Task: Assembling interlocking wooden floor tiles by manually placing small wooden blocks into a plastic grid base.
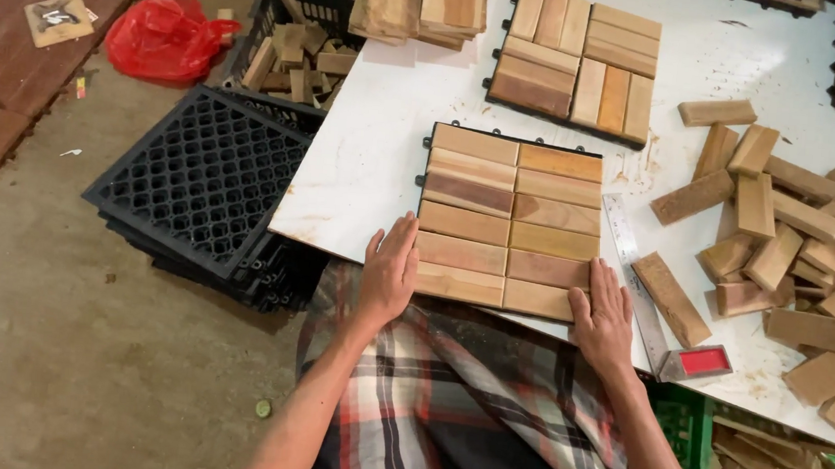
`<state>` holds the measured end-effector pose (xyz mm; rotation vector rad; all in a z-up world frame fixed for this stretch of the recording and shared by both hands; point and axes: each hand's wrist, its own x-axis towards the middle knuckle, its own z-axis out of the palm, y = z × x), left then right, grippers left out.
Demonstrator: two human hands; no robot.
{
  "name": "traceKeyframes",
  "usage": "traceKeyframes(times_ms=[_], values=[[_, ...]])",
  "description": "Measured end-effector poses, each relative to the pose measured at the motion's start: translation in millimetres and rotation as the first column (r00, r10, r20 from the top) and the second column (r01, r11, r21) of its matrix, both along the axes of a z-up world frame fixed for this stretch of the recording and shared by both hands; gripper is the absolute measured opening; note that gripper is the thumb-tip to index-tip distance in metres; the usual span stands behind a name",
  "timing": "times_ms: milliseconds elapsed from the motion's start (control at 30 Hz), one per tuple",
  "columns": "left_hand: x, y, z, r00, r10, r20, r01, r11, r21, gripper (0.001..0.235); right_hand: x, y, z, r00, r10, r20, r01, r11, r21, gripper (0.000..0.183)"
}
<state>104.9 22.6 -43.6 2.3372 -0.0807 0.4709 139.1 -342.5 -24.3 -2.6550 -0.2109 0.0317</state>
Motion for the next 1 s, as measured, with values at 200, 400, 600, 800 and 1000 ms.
traceKeyframes(times_ms=[200, 400, 600, 800, 1000], values=[[-7.5, -1.6, 10.2, 0.999, 0.025, 0.027, -0.026, 1.000, 0.015, 0.048, -1.0, 0.5, -5.9, 0.998, -0.018, 0.057, 0.019, 1.000, -0.014, 0.068], [-11.0, -3.1, 17.2, 0.999, 0.040, 0.031, -0.040, 0.999, 0.003, 0.047, -3.2, 4.6, -5.4, 0.994, -0.034, 0.108, 0.036, 0.999, -0.012, 0.065], [-10.6, -3.6, 15.2, 0.998, 0.049, 0.037, -0.050, 0.999, 0.017, 0.047, -1.9, 2.5, -10.9, 0.991, -0.042, 0.125, 0.046, 0.998, -0.030, 0.066], [-9.4, -3.3, 11.4, 0.996, 0.049, 0.077, -0.048, 0.999, -0.019, 0.047, -2.6, 4.6, -12.3, 0.986, -0.064, 0.153, 0.067, 0.998, -0.013, 0.063], [-9.9, -8.6, 15.2, 0.991, 0.033, 0.133, -0.040, 0.998, 0.046, 0.086, -1.9, 3.4, -17.2, 0.980, -0.072, 0.188, 0.080, 0.996, -0.039, 0.060]])
